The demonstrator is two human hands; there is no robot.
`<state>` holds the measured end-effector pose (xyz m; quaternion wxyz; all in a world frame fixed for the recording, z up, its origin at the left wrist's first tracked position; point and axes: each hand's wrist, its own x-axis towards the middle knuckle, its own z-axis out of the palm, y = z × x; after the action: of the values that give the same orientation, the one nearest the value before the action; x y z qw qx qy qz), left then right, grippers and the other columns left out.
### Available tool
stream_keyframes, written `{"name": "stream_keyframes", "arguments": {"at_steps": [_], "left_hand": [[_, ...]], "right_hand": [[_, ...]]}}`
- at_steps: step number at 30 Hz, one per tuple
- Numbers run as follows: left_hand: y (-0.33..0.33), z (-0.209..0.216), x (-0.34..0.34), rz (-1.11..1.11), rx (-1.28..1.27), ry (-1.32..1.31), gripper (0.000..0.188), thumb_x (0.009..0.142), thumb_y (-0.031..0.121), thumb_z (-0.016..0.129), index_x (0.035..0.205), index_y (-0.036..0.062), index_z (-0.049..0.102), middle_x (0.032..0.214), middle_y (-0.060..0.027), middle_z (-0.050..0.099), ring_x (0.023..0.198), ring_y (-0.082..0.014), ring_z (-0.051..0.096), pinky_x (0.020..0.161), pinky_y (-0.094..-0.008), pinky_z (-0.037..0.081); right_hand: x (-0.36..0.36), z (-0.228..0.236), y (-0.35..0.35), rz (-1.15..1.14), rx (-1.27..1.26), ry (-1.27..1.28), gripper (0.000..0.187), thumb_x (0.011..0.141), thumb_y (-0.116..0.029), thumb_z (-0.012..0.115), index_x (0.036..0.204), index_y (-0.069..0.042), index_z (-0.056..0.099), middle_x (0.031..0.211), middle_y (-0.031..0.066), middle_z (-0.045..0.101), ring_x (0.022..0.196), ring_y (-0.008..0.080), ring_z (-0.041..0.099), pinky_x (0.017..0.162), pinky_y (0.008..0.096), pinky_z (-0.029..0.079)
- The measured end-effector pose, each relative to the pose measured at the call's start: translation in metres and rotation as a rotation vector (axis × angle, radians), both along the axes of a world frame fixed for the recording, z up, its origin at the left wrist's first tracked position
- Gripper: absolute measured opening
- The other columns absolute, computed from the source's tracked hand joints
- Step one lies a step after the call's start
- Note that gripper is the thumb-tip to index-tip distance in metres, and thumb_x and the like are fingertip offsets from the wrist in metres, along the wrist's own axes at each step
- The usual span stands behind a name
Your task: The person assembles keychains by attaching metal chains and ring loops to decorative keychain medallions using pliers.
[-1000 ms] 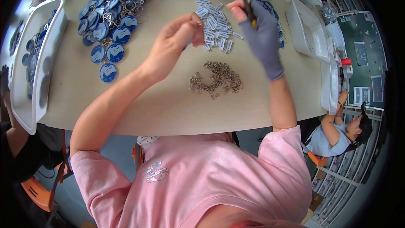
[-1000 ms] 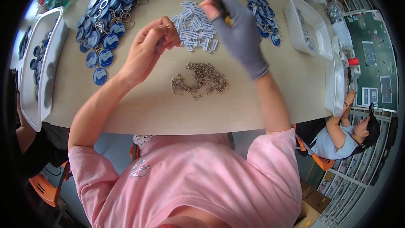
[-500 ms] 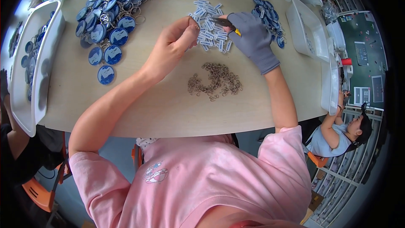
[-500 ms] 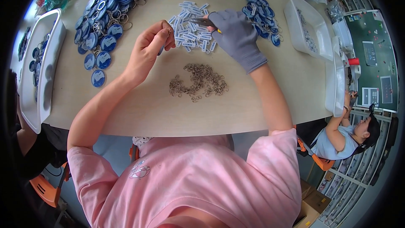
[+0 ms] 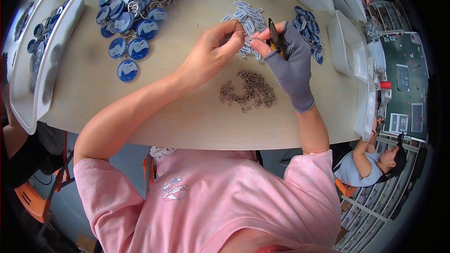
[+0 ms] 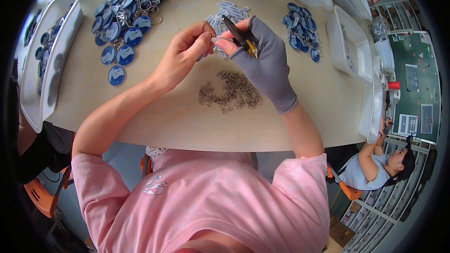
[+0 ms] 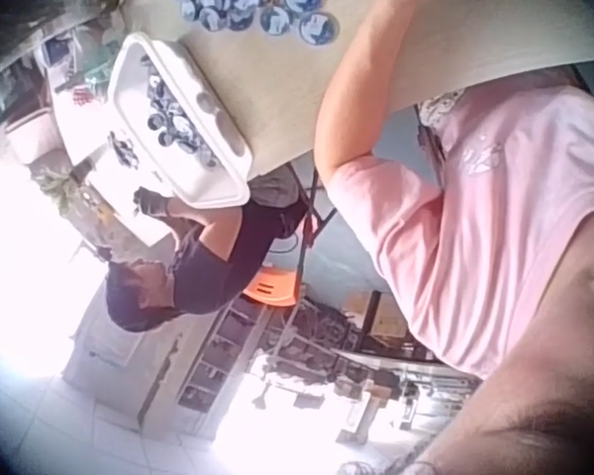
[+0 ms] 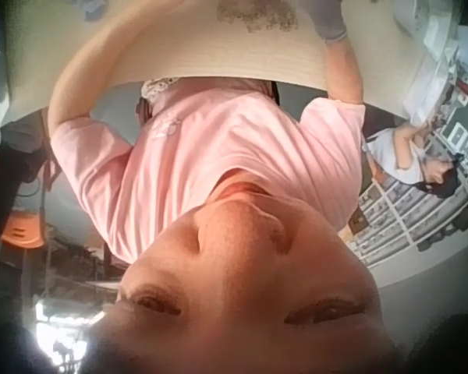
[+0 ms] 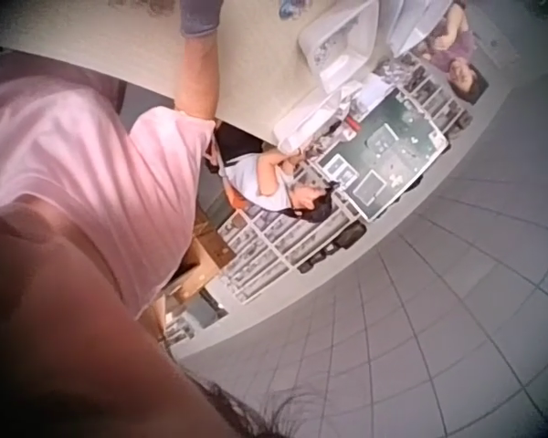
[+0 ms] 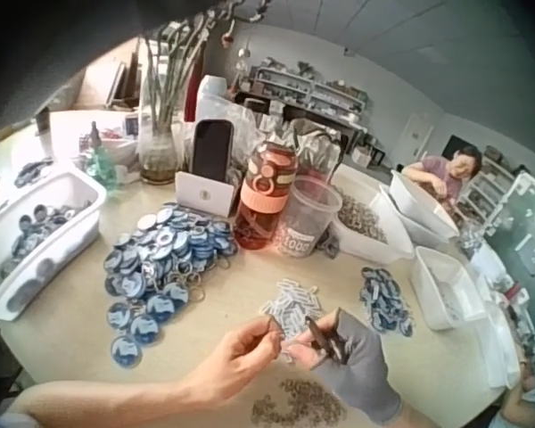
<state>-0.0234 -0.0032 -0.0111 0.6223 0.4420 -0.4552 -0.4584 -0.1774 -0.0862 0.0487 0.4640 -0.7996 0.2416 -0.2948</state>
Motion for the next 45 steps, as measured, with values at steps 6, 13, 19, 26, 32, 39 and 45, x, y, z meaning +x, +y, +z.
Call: {"name": "stream_keyframes", "arguments": {"at_steps": [6, 13, 19, 26, 32, 39, 45], "left_hand": [[0.003, 0.001, 0.000, 0.027, 0.012, -0.058, 0.023, 0.102, 0.022, 0.045, 0.086, 0.0057, 0.048, 0.075, 0.0047, 0.043, 0.069, -0.0040, 0.036, 0.061, -0.0229, 0.031], [0.005, 0.005, -0.001, 0.112, -0.031, -0.165, 0.022, 0.101, 0.022, 0.049, 0.087, 0.0047, 0.049, 0.074, 0.0050, 0.041, 0.069, -0.0040, 0.033, 0.059, -0.0230, 0.029], [0.007, 0.009, -0.003, 0.144, -0.061, -0.156, 0.020, 0.101, 0.021, 0.052, 0.089, 0.0039, 0.051, 0.075, 0.0048, 0.043, 0.069, -0.0039, 0.034, 0.059, -0.0223, 0.029], [0.004, 0.002, -0.005, 0.222, -0.183, -0.213, 0.018, 0.101, 0.019, 0.050, 0.091, 0.0034, 0.051, 0.078, 0.0038, 0.047, 0.071, -0.0042, 0.037, 0.062, -0.0215, 0.032], [0.002, 0.005, 0.007, 0.040, -0.029, -0.099, 0.020, 0.103, 0.019, 0.045, 0.090, 0.0042, 0.049, 0.077, 0.0028, 0.047, 0.073, -0.0058, 0.041, 0.064, -0.0223, 0.035], [0.002, 0.005, 0.007, -0.048, -0.071, -0.001, 0.022, 0.104, 0.021, 0.041, 0.088, 0.0058, 0.046, 0.075, 0.0025, 0.042, 0.073, -0.0092, 0.043, 0.069, -0.0241, 0.038], [0.000, 0.000, 0.002, -0.114, -0.088, 0.071, 0.022, 0.102, 0.022, 0.047, 0.090, 0.0033, 0.049, 0.079, 0.0019, 0.047, 0.078, -0.0066, 0.047, 0.071, -0.0236, 0.041]], "right_hand": [[0.003, -0.005, 0.002, -0.075, -0.038, 0.018, 0.017, 0.086, -0.012, 0.074, 0.092, -0.003, 0.061, 0.084, 0.0010, 0.066, 0.078, 0.0044, 0.059, 0.071, 0.0196, 0.047], [0.007, -0.008, 0.005, -0.061, -0.049, -0.092, 0.016, 0.087, -0.007, 0.071, 0.094, -0.001, 0.057, 0.092, 0.0052, 0.069, 0.084, 0.0085, 0.063, 0.077, 0.0231, 0.052], [0.010, -0.005, 0.010, -0.091, -0.048, -0.098, 0.016, 0.087, -0.006, 0.071, 0.093, -0.001, 0.057, 0.091, 0.0061, 0.069, 0.083, 0.0082, 0.063, 0.075, 0.0239, 0.052], [0.014, -0.008, 0.017, -0.148, 0.688, -0.250, 0.017, 0.089, -0.017, 0.070, 0.094, -0.004, 0.059, 0.076, -0.0025, 0.056, 0.067, 0.0056, 0.049, 0.063, 0.0201, 0.041], [-0.008, -0.005, -0.002, -0.091, 0.540, -0.046, 0.029, 0.085, -0.006, 0.063, 0.113, -0.004, 0.058, 0.097, -0.0010, 0.052, 0.077, 0.0055, 0.046, 0.067, 0.0182, 0.040], [-0.086, -0.040, -0.070, -0.089, -0.342, 0.219, 0.043, 0.085, 0.002, 0.055, 0.128, -0.003, 0.052, 0.110, 0.0019, 0.055, 0.090, 0.0097, 0.052, 0.080, 0.0246, 0.046], [-0.091, -0.047, -0.044, -0.122, -0.618, 0.334, 0.031, 0.089, -0.008, 0.064, 0.118, 0.000, 0.057, 0.101, 0.0151, 0.058, 0.091, 0.0311, 0.059, 0.081, 0.0365, 0.048]]}}
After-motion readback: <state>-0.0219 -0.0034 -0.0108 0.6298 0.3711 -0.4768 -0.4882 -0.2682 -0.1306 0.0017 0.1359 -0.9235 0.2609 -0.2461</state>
